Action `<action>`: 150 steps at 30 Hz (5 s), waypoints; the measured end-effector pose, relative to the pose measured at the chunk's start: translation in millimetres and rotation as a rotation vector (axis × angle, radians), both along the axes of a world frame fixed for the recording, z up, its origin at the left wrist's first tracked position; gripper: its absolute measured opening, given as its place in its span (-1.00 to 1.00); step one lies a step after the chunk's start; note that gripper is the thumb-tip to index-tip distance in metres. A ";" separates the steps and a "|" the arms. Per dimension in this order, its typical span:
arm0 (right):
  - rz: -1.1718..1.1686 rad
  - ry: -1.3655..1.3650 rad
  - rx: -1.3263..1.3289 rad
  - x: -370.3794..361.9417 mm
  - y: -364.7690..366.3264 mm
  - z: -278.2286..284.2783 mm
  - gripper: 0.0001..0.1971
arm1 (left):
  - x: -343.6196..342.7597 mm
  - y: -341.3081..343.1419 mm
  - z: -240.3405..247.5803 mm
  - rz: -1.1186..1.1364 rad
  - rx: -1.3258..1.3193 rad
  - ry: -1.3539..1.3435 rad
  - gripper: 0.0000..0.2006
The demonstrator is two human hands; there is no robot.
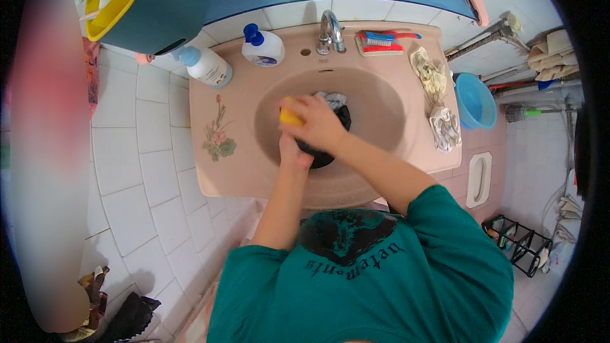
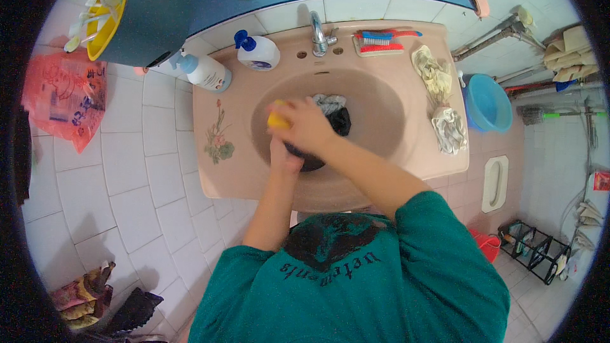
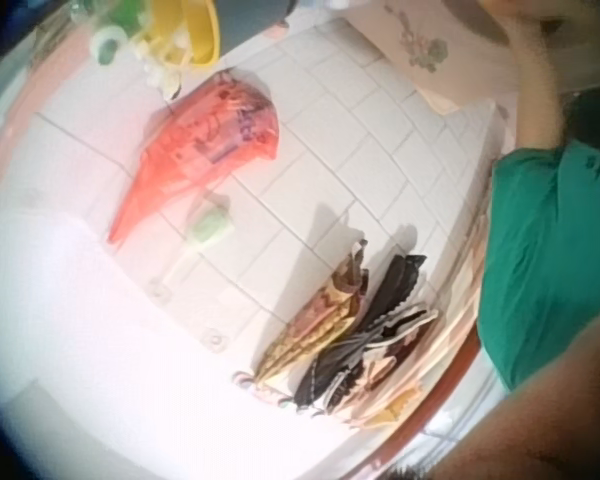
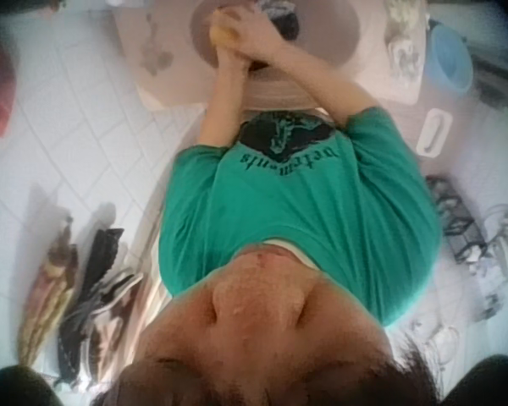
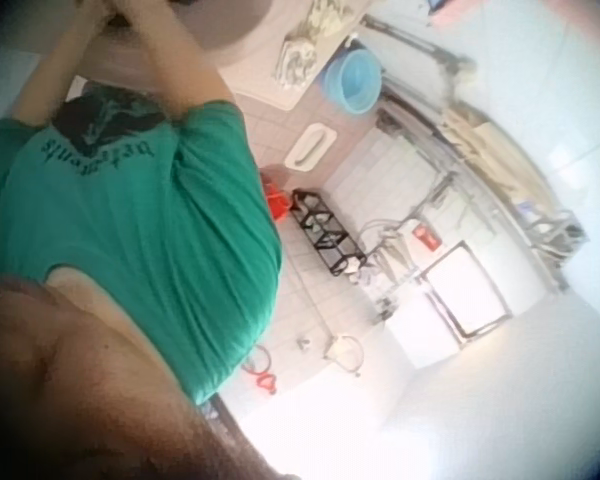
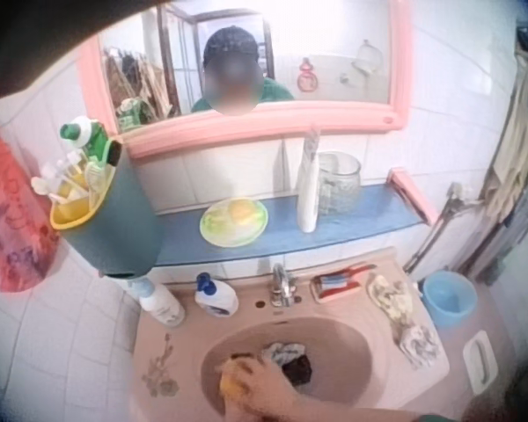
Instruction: The person washes pieces of fabric in a sink by hand, using a bar of soap to scrub the material and rinsing it under a stream of water from the faucet.
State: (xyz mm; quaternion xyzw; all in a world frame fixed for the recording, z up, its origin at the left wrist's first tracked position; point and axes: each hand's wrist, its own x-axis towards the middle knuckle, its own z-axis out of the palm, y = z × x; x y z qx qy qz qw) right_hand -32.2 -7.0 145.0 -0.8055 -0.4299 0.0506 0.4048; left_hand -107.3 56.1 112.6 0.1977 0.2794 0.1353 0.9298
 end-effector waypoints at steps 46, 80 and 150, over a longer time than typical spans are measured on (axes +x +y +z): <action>-0.292 1.277 0.407 -14.1 -50.5 -32.3 -0.55 | 20.1 -14.4 24.1 0.017 -0.213 0.011 -0.50; -0.238 0.673 0.069 23.4 -40.0 -24.6 -0.51 | 12.4 -23.9 33.0 -0.097 -0.371 -0.034 -0.61; -0.298 0.311 0.010 -43.6 -62.8 -49.2 -0.69 | 11.7 -37.7 -52.3 -0.210 -0.137 0.440 -0.70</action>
